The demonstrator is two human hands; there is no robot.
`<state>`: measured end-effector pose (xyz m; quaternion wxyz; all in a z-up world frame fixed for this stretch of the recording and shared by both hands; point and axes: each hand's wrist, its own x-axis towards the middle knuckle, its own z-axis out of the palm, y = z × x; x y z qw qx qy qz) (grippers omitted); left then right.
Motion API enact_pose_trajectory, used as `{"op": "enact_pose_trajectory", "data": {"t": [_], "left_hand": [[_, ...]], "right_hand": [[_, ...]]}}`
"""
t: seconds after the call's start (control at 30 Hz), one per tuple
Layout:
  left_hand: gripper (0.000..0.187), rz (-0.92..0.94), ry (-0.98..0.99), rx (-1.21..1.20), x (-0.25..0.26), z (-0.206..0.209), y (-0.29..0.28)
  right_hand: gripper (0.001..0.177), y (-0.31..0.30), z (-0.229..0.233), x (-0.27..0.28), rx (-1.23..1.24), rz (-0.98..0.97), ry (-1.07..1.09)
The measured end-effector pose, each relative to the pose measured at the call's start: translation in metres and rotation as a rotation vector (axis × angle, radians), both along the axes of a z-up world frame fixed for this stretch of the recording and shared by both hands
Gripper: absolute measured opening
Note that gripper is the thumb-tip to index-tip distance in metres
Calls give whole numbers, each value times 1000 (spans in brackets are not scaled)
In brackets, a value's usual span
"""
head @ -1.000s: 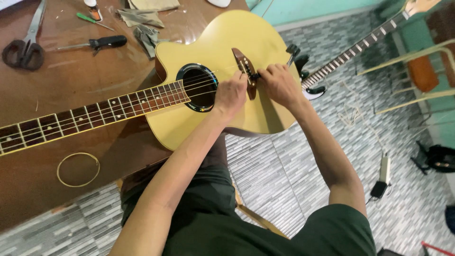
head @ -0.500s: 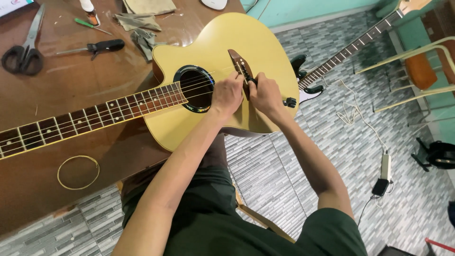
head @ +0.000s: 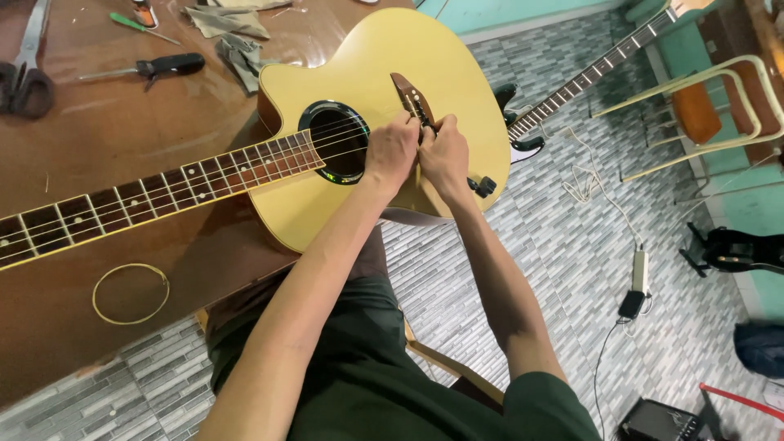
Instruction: The person threads a new guitar string through the bridge of an acoustic guitar and secures it using a string winder. They then move to the headstock to wind the string onto the tuning peg and trim the excess string with wire cutters.
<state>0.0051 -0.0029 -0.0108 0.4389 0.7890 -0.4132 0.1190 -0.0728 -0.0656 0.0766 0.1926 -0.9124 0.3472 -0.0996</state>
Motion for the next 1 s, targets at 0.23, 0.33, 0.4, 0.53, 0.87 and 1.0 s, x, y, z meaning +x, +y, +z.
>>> {"op": "enact_pose_trajectory", "data": {"t": [0.23, 0.33, 0.4, 0.53, 0.87, 1.0], "left_hand": [[10, -5, -4, 1, -1, 14, 9], [9, 4, 3, -7, -3, 7, 5], [9, 10, -2, -14, 0, 5, 3], [11, -8, 34, -16, 0, -4, -6], [14, 38, 12, 24, 0, -15, -11], [15, 93, -33, 53, -5, -5, 3]], "right_hand": [[25, 5, -5, 2, 1, -39, -54], [25, 4, -4, -1, -5, -36, -29], [25, 2, 8, -4, -9, -31, -23], [34, -16, 25, -17, -120, -27, 147], [39, -41, 56, 15, -249, 108, 183], [47, -19, 132, -11, -346, 91, 177]]}}
